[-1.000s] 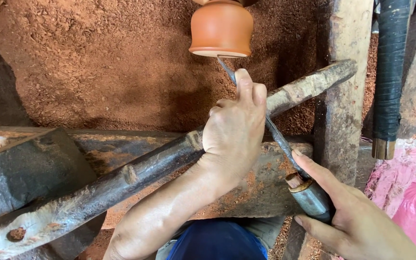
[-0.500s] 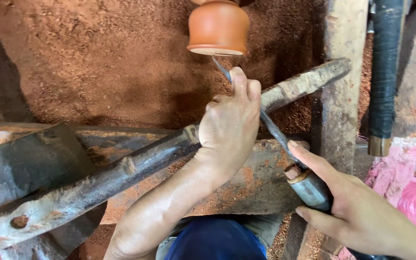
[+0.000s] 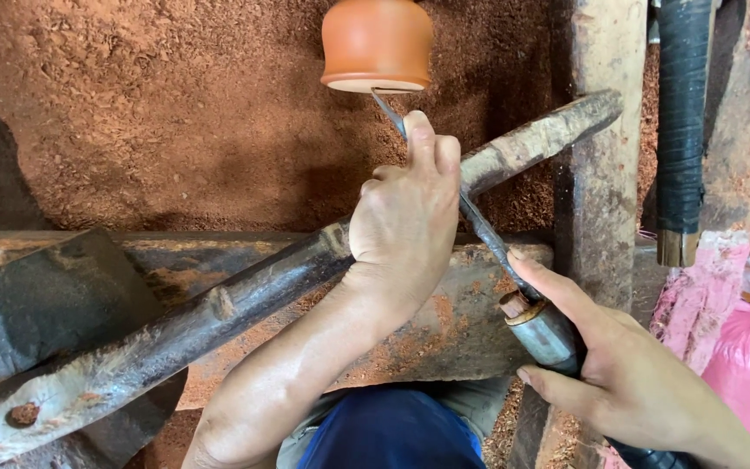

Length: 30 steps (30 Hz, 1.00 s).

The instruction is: Shaping a wooden workpiece on a lathe using hand chisels and a drill bit.

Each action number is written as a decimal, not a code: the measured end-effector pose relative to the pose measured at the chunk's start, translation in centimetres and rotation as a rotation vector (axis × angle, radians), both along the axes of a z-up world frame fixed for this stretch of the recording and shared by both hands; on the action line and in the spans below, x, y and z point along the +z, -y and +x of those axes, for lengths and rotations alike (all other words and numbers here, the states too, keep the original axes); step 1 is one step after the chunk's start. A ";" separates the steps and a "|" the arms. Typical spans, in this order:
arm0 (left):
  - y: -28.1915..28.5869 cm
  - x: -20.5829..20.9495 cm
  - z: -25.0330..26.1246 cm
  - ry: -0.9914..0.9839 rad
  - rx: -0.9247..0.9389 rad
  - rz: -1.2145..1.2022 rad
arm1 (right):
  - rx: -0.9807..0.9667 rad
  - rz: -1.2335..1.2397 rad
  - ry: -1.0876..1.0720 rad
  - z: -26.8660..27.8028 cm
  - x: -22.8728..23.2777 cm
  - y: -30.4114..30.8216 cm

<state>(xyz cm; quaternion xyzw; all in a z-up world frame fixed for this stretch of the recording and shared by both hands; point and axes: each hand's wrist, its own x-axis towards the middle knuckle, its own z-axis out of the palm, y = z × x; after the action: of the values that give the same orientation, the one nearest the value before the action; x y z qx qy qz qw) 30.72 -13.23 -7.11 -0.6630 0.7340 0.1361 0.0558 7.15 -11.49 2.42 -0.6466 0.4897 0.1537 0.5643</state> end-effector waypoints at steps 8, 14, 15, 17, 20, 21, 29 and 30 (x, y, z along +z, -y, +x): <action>-0.1 -0.3 0.0 0.031 -0.036 0.002 | 0.022 0.007 -0.110 0.2 0.0 -0.2; -0.2 -0.3 -0.2 0.030 0.001 -0.018 | 0.086 -0.073 -0.024 0.1 -0.2 0.2; -0.4 -0.5 -0.4 0.029 0.043 -0.051 | 0.105 -0.094 0.002 0.1 -0.2 0.4; 0.0 -0.1 -0.2 0.015 0.029 -0.009 | 0.108 -0.083 -0.013 0.1 -0.2 0.5; -0.2 -0.5 -0.2 -0.016 0.020 0.028 | 0.158 -0.114 -0.011 0.1 0.0 1.1; -0.4 -0.7 -0.3 -0.034 0.024 0.023 | 0.205 -0.158 0.005 0.1 0.2 1.3; -7.0 -0.4 4.8 -0.111 0.193 -0.425 | -0.262 -0.219 -0.061 -16.0 0.8 0.0; -8.2 -0.1 6.3 0.020 0.273 -0.183 | -0.306 -0.444 -0.157 -18.2 0.6 1.5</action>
<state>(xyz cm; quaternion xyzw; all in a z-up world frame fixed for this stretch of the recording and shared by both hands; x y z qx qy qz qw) 36.98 -4.99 -7.16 -0.7602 0.6459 0.0685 -0.0165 -11.03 -12.97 3.05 -0.6591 0.6457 0.0054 0.3856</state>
